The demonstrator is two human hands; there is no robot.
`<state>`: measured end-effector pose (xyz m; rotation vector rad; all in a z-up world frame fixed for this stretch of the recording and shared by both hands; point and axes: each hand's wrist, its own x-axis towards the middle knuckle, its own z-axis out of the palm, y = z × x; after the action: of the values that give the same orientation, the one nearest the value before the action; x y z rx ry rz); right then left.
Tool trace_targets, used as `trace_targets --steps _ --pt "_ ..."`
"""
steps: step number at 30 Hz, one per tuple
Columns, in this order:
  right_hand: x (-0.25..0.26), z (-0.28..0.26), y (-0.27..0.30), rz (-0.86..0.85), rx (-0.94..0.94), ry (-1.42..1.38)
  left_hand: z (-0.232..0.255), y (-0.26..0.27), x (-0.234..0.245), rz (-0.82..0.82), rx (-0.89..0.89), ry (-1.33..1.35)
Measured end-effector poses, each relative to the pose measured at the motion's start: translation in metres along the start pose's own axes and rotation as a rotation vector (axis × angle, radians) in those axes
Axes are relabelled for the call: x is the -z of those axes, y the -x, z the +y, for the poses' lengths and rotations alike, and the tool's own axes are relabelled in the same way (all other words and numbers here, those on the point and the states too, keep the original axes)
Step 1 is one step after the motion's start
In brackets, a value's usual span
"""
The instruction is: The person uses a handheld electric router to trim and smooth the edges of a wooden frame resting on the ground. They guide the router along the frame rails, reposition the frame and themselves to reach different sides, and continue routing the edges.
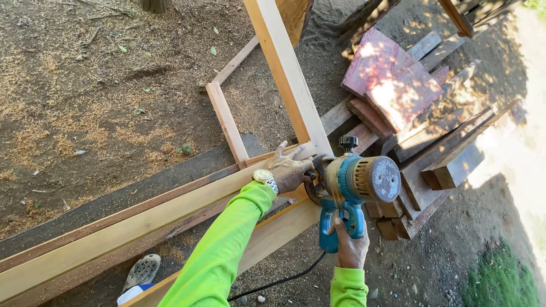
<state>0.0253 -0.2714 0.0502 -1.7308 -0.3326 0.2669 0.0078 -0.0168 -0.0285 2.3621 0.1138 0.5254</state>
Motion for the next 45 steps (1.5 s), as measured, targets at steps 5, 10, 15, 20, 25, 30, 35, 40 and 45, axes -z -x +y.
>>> trace_targets --steps 5,10,15,20,25,30,35,40,45 --pt "-0.001 0.007 0.007 0.048 0.014 -0.01 0.001 0.002 0.003 -0.155 0.017 -0.087" --pt "-0.001 0.01 0.014 0.11 0.008 -0.002 -0.003 0.003 -0.004 -0.136 -0.089 -0.12" --pt "-0.005 0.005 0.02 0.135 -0.013 -0.01 -0.003 0.001 -0.006 -0.225 -0.067 -0.143" --pt "-0.006 0.003 0.022 0.156 -0.039 0.052 0.001 0.002 0.001 -0.257 -0.068 -0.133" --pt "-0.007 0.004 0.023 0.112 -0.041 0.002 -0.005 0.003 -0.008 -0.204 -0.08 -0.111" --pt "-0.015 0.0 0.028 0.142 -0.07 0.004 -0.004 0.006 0.0 -0.199 -0.11 -0.077" --pt "-0.015 0.006 0.033 0.115 -0.053 -0.015 -0.006 0.007 0.001 -0.16 -0.125 -0.036" --pt "-0.023 0.0 0.041 0.114 -0.064 -0.034 -0.001 0.011 0.015 -0.192 -0.154 -0.066" --pt "-0.021 0.011 0.045 0.135 -0.068 -0.003 -0.002 0.02 0.014 -0.152 -0.152 -0.065"
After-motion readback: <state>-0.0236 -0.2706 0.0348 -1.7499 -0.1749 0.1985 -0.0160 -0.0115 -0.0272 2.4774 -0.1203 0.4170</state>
